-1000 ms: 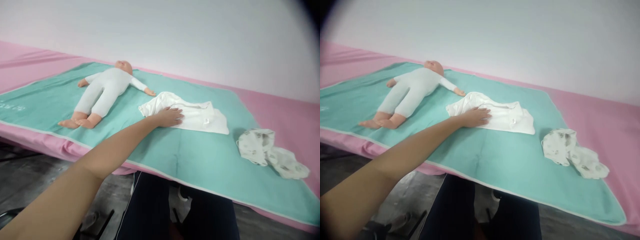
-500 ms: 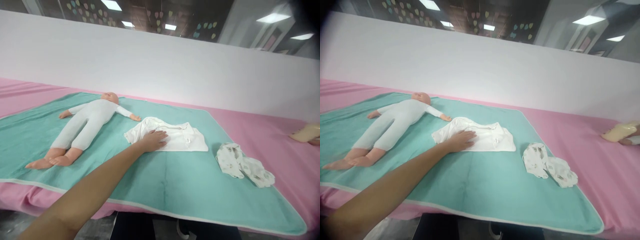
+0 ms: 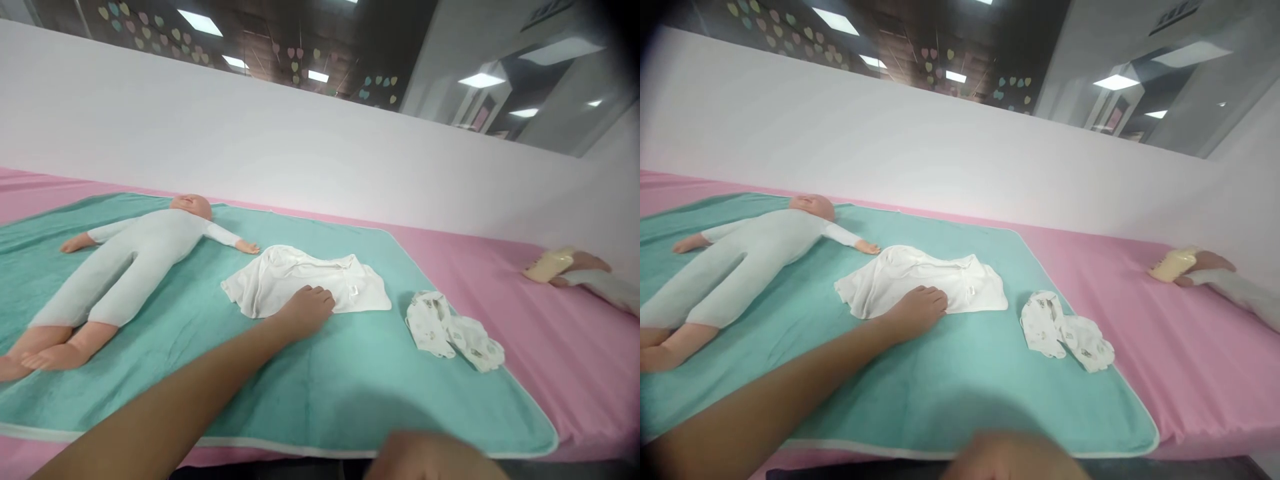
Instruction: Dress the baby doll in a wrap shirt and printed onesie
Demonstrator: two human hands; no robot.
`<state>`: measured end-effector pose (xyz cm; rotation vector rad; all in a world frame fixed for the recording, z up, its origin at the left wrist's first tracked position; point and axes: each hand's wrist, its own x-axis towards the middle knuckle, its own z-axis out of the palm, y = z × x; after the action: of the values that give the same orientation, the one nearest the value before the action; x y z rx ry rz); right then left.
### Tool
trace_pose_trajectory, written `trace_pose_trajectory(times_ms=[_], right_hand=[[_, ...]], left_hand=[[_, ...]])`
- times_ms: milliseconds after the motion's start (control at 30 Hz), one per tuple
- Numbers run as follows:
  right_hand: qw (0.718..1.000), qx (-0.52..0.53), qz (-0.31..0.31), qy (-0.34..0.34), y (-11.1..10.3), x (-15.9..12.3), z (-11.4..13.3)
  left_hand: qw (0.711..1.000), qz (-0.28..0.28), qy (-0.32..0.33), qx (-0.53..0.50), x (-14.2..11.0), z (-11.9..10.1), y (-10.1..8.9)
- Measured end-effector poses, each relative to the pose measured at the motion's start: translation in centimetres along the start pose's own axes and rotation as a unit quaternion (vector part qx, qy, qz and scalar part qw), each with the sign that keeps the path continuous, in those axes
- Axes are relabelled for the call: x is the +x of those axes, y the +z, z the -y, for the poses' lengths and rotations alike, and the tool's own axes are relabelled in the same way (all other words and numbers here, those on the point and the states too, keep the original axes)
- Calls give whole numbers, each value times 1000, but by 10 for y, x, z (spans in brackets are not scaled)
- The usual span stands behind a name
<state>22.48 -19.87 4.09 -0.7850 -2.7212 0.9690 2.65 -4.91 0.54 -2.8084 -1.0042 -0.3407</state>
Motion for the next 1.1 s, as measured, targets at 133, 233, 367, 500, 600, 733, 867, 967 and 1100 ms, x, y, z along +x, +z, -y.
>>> trace_pose_trajectory(times_ms=[133,233,367,500,600,733,867,967,1100], right_hand=[[971,-67,-205,104,-53,22,-66],[926,-186,-297,142,-65,48,-116],[918,-216,-306,132,-61,55,-146],[907,-105,-370,170,-67,37,-136],[923,-8,-335,189,-77,25,-126],[947,184,-211,160,-84,20,-124],[874,219,-398,175,-86,22,-141],[814,121,-492,284,-87,26,-160],[856,26,-378,350,-94,37,-178]], left_hand=[[998,6,22,52,0,-2,-5],[999,2,8,32,-2,0,-4],[999,-21,-27,-19,-1,2,-1],[1000,0,-29,8,-1,1,-4],[998,33,-31,-43,-6,-2,-14],[969,107,-19,-222,-14,-2,-29],[901,127,-95,-403,-16,4,-33],[924,24,-161,-347,-14,14,-22],[971,-48,-123,-199,-10,27,0]])
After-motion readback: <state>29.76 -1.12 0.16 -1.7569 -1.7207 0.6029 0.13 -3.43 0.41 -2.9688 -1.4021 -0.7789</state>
